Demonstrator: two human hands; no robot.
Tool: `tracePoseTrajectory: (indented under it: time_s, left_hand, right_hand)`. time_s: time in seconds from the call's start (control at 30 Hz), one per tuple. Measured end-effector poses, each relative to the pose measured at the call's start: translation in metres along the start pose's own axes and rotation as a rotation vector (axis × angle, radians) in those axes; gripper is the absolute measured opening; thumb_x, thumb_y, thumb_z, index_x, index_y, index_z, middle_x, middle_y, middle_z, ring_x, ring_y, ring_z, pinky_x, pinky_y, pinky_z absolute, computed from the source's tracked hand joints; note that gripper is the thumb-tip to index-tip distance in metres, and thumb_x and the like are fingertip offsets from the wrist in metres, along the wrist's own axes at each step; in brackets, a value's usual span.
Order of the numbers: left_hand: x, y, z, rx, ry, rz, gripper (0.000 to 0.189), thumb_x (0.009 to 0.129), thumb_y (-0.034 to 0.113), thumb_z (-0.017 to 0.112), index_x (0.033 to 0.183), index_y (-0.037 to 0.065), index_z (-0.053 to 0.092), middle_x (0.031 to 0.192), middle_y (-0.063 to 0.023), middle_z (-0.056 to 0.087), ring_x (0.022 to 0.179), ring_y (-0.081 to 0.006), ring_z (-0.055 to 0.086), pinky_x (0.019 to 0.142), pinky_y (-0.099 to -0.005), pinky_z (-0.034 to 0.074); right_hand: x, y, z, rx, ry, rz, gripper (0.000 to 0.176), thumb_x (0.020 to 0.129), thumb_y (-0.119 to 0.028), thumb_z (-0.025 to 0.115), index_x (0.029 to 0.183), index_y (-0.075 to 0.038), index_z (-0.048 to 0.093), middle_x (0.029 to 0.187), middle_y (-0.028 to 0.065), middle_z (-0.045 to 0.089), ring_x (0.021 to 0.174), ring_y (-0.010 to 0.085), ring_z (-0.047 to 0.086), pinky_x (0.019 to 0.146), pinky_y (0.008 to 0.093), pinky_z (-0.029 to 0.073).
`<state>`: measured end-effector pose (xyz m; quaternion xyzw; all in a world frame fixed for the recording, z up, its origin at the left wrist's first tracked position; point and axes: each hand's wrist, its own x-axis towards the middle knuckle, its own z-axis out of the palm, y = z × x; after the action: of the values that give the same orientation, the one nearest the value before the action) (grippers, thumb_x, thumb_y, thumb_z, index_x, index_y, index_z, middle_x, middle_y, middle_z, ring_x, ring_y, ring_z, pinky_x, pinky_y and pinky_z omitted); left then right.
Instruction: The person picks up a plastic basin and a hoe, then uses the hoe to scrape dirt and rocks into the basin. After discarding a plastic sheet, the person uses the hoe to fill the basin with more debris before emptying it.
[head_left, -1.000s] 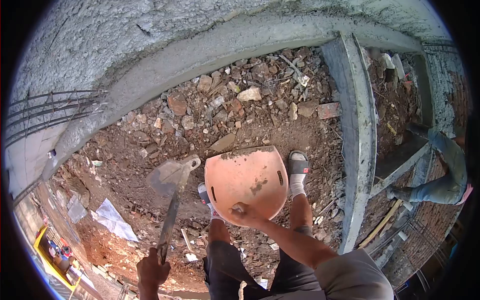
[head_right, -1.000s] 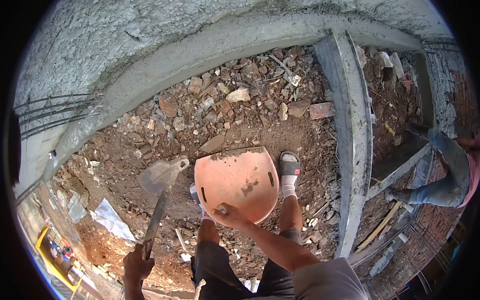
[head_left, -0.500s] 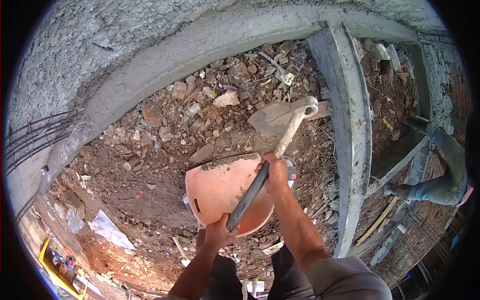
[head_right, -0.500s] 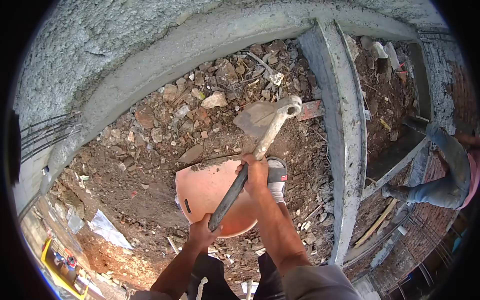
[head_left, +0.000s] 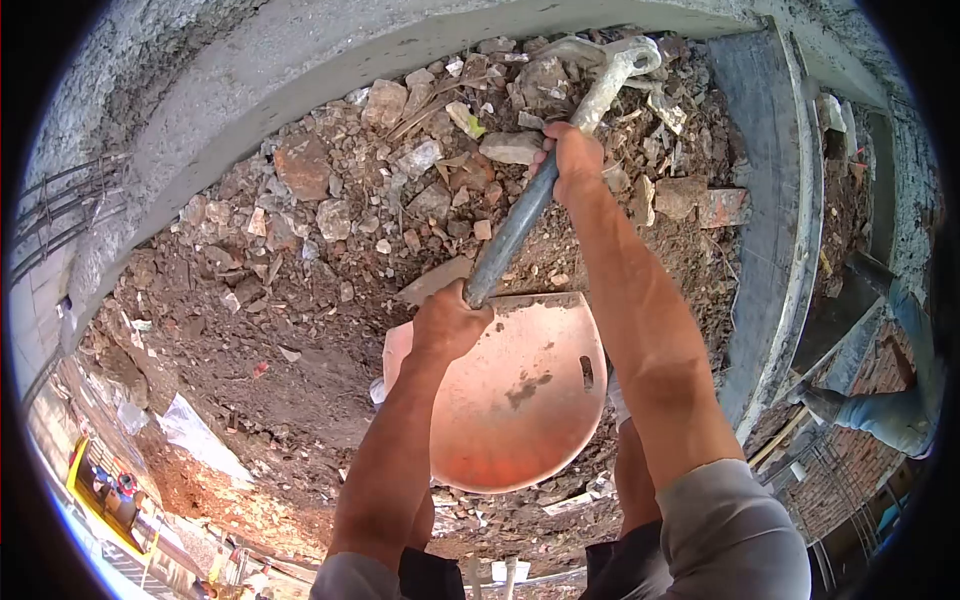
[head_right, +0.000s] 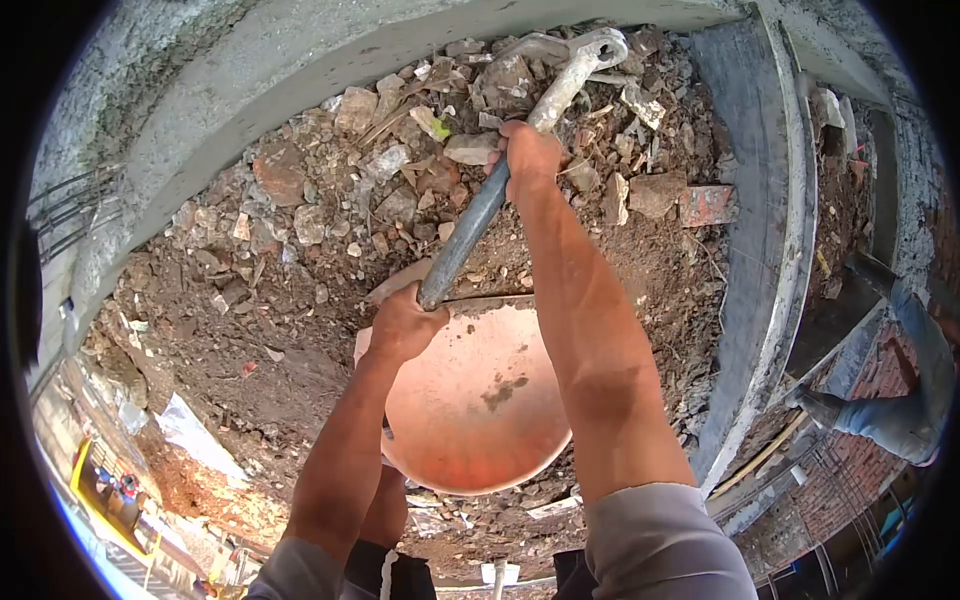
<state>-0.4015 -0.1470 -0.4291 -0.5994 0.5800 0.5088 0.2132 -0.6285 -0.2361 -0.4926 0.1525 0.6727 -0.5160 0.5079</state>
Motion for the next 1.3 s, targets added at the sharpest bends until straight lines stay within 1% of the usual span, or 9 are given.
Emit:
tracePoseTrajectory:
  time_s: [0.23,0.37,0.57,0.7,0.8,0.9,1.1,1.23,1.3]
  left_hand:
    - [-0.108,-0.023,0.003,0.030,-0.077,-0.128,0.039,0.074,0.038,0.067,0.096,0.006,0.063,0.083,-0.0187,0.069,0.084,-0.0345,0.068,0.078,-0.0429,0.052]
    - [-0.158,-0.058,0.007,0.084,-0.149,-0.168,0.042,0.078,0.040,0.063,0.104,0.008,0.061,0.089,-0.0213,0.068,0.089,-0.0372,0.067,0.083,-0.0447,0.051]
    - [-0.284,-0.152,-0.005,0.150,-0.198,-0.156,0.038,0.075,0.041,0.067,0.100,0.013,0.064,0.088,-0.0171,0.069,0.086,-0.0355,0.067,0.081,-0.0466,0.051]
    - [-0.306,-0.163,0.011,0.201,-0.173,-0.180,0.033,0.072,0.036,0.071,0.095,0.013,0.065,0.082,-0.0154,0.069,0.080,-0.0343,0.067,0.075,-0.0461,0.052]
    - [-0.274,-0.113,0.033,0.202,-0.032,-0.074,0.032,0.070,0.033,0.073,0.092,0.011,0.065,0.076,-0.0145,0.068,0.074,-0.0333,0.067,0.068,-0.0450,0.052]
    - [-0.184,-0.041,0.067,0.199,0.088,0.120,0.035,0.071,0.037,0.073,0.090,0.010,0.063,0.074,-0.0138,0.067,0.073,-0.0344,0.067,0.067,-0.0449,0.052]
    - [-0.007,0.156,0.056,0.147,0.005,0.195,0.037,0.081,0.043,0.066,0.098,0.011,0.059,0.081,-0.0146,0.069,0.080,-0.0337,0.068,0.078,-0.0460,0.051]
    - [0.052,0.169,0.080,0.174,-0.023,0.209,0.040,0.083,0.044,0.065,0.105,0.010,0.059,0.086,-0.0142,0.069,0.083,-0.0303,0.069,0.080,-0.0440,0.051]
    - [0.029,0.143,0.120,0.045,-0.182,0.054,0.041,0.083,0.044,0.066,0.106,0.010,0.060,0.089,-0.0148,0.070,0.086,-0.0301,0.068,0.081,-0.0434,0.052]
  right_hand:
    - [-0.087,0.042,-0.027,-0.094,0.067,0.171,0.009,0.081,-0.007,0.060,0.078,-0.002,0.053,0.066,0.0075,0.048,0.047,0.0209,0.049,0.042,0.0392,0.044]
    - [-0.133,0.071,-0.044,-0.074,0.071,0.241,0.009,0.080,-0.009,0.061,0.078,-0.005,0.053,0.066,0.0064,0.048,0.048,0.0206,0.049,0.042,0.0396,0.045]
    - [-0.304,0.143,-0.116,0.202,0.198,0.484,0.007,0.079,-0.005,0.061,0.080,-0.002,0.055,0.067,0.0083,0.049,0.053,0.0242,0.053,0.054,0.0413,0.050]
    - [-0.329,0.145,-0.142,0.266,0.136,0.498,0.008,0.076,-0.004,0.062,0.077,-0.001,0.055,0.067,0.0087,0.050,0.058,0.0266,0.055,0.057,0.0435,0.051]
    - [-0.283,0.088,-0.146,0.331,0.057,0.444,0.010,0.074,-0.005,0.062,0.077,0.001,0.054,0.067,0.0097,0.050,0.059,0.0266,0.055,0.058,0.0443,0.051]
    - [-0.197,0.014,-0.155,0.276,-0.007,0.185,0.012,0.074,-0.006,0.061,0.081,0.000,0.053,0.068,0.0108,0.049,0.057,0.0253,0.052,0.057,0.0432,0.050]
    - [-0.015,-0.151,-0.155,0.182,-0.066,-0.138,0.012,0.081,-0.013,0.057,0.089,-0.007,0.049,0.065,0.0029,0.044,0.056,0.0188,0.047,0.056,0.0372,0.047]
    - [0.064,-0.151,-0.148,0.058,0.006,-0.146,0.008,0.082,-0.009,0.057,0.084,-0.005,0.051,0.065,0.0051,0.046,0.052,0.0193,0.048,0.050,0.0383,0.047]
    - [0.056,-0.132,-0.156,-0.004,0.043,-0.087,0.009,0.082,-0.008,0.057,0.086,-0.002,0.052,0.066,0.0057,0.047,0.051,0.0193,0.048,0.047,0.0384,0.045]
